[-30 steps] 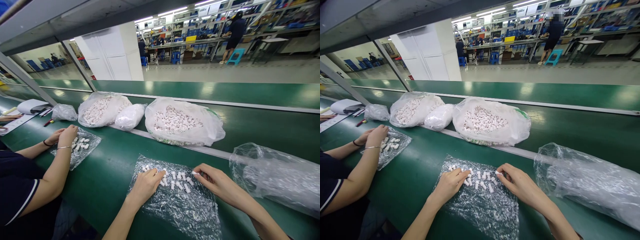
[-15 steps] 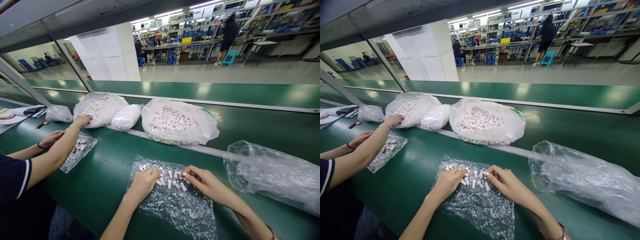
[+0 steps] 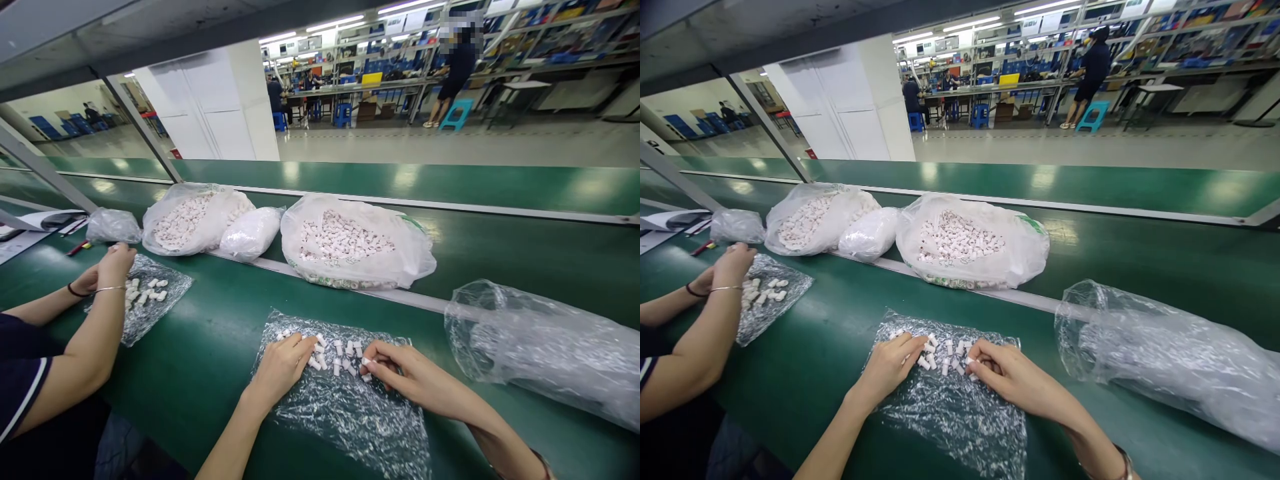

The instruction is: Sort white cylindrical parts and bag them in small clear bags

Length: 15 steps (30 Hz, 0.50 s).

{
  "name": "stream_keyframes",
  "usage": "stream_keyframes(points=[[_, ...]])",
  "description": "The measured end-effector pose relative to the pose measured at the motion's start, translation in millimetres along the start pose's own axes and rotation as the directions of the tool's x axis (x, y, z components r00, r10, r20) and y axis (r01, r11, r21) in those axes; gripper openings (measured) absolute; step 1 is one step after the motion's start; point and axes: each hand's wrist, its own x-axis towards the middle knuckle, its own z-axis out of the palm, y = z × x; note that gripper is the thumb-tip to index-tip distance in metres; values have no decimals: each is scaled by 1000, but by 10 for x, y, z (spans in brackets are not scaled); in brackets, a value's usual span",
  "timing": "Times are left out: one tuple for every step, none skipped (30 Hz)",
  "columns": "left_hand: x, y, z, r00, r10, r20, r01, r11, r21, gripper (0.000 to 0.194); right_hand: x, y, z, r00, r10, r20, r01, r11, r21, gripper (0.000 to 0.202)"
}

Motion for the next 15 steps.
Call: stream_keyframes(points=[[2, 0, -3, 1000, 0, -1, 0, 1000, -2, 29, 8, 2, 16, 1000, -1, 10, 1, 1000, 6, 36], [3, -1, -5, 1000, 2, -4, -2, 1000, -7, 29, 15, 5, 28, 1000, -3, 14, 3, 1000, 7, 36], [3, -3, -5, 1000, 3, -8, -3, 1000, -14, 30, 20, 8, 36, 1000, -4, 18, 3, 1000, 7, 36], [3, -6, -5, 1000, 2, -13, -2, 1000, -21, 30, 24, 11, 41, 1000, -4, 19, 4, 1000, 6, 37], [1, -11, -4, 1000, -1, -18, 0, 1000, -27, 30, 26, 13, 43, 1000, -4, 19, 4, 1000, 3, 37], [-2, -17, -3, 1000, -3, -22, 3, 1000, -31, 29, 25, 15, 42, 1000, -2, 19, 2, 1000, 1, 37], [-5, -22, -1, 1000, -7, -23, 6, 999, -33, 29, 24, 15, 39, 1000, -1, 20, 1, 1000, 0, 37], [-8, -26, 0, 1000, -11, -22, 11, 999, -33, 29, 23, 15, 36, 1000, 1, 21, -1, 1000, -1, 37], [-12, -30, 0, 1000, -15, -20, 15, 999, -33, 28, 21, 14, 32, 1000, 3, 24, -3, 1000, -1, 37], [-14, -32, 0, 1000, -18, -17, 18, 999, -34, 28, 20, 14, 28, 1000, 5, 26, -5, 1000, -1, 37], [-15, -33, -1, 1000, -22, -16, 21, 999, -35, 28, 19, 13, 24, 1000, 8, 29, -8, 1000, -2, 37], [-16, -34, -2, 1000, -24, -14, 24, 999, -37, 27, 19, 13, 20, 999, 10, 31, -10, 1000, -3, 36], [-15, -35, -2, 1000, -26, -16, 26, 999, -39, 27, 19, 13, 17, 999, 12, 33, -12, 1000, -5, 36], [-14, -36, -3, 999, -27, -18, 26, 999, -43, 27, 20, 12, 15, 999, 12, 33, -12, 1000, -8, 36], [-13, -37, -2, 999, -27, -21, 26, 999, -46, 27, 20, 10, 13, 999, 11, 31, -11, 1000, -13, 36]])
